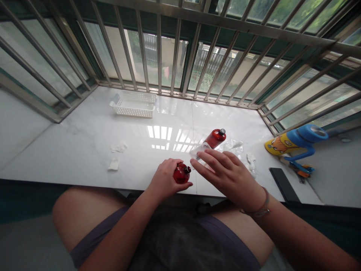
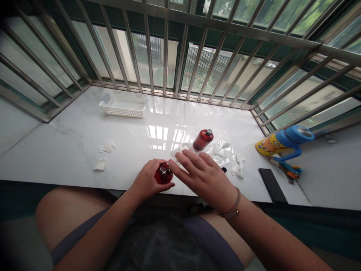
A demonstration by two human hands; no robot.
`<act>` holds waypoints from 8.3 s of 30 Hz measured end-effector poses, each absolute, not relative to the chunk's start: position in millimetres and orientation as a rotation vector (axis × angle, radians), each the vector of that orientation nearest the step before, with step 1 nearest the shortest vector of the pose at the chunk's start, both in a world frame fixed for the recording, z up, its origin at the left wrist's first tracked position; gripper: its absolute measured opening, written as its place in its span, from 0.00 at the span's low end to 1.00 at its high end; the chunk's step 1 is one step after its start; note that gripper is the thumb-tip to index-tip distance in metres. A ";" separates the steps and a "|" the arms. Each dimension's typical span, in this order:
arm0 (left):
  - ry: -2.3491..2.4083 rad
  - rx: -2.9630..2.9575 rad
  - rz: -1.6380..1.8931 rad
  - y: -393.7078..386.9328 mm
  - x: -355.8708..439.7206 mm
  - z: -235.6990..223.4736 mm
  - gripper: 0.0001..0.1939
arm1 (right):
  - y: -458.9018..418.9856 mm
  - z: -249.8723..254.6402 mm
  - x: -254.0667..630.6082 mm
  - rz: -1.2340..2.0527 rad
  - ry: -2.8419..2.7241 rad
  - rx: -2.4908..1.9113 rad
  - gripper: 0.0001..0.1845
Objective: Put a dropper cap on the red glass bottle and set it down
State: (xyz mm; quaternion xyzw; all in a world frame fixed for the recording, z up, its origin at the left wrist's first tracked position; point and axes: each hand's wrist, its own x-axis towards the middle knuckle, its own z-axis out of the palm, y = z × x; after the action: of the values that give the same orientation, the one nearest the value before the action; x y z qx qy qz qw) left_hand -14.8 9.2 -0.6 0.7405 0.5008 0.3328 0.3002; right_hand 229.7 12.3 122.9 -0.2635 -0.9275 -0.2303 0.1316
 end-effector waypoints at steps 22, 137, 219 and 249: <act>1.335 1.963 0.875 9.9 -16.0 -4.5 0.40 | 14.3 126.0 228.8 -0.660 -2.696 -0.728 0.23; 1.868 2.088 0.884 77.8 -77.5 7.5 0.11 | -61.2 -68.4 374.6 -0.117 -1.667 -1.558 0.11; 1.658 2.015 0.467 -22.8 -154.5 -24.0 0.30 | 96.9 -34.5 486.5 0.271 -1.474 -2.372 0.09; 1.653 1.321 0.842 -24.2 -46.0 -15.3 0.21 | -39.1 2.0 274.3 0.357 -1.627 -1.480 0.12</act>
State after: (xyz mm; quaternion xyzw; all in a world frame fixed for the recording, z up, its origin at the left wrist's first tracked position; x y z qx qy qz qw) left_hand -46.0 -24.2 -15.3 0.5267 0.6590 0.3357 0.4190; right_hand 274.3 -39.1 2.0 -0.5962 -0.6554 0.1439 0.4408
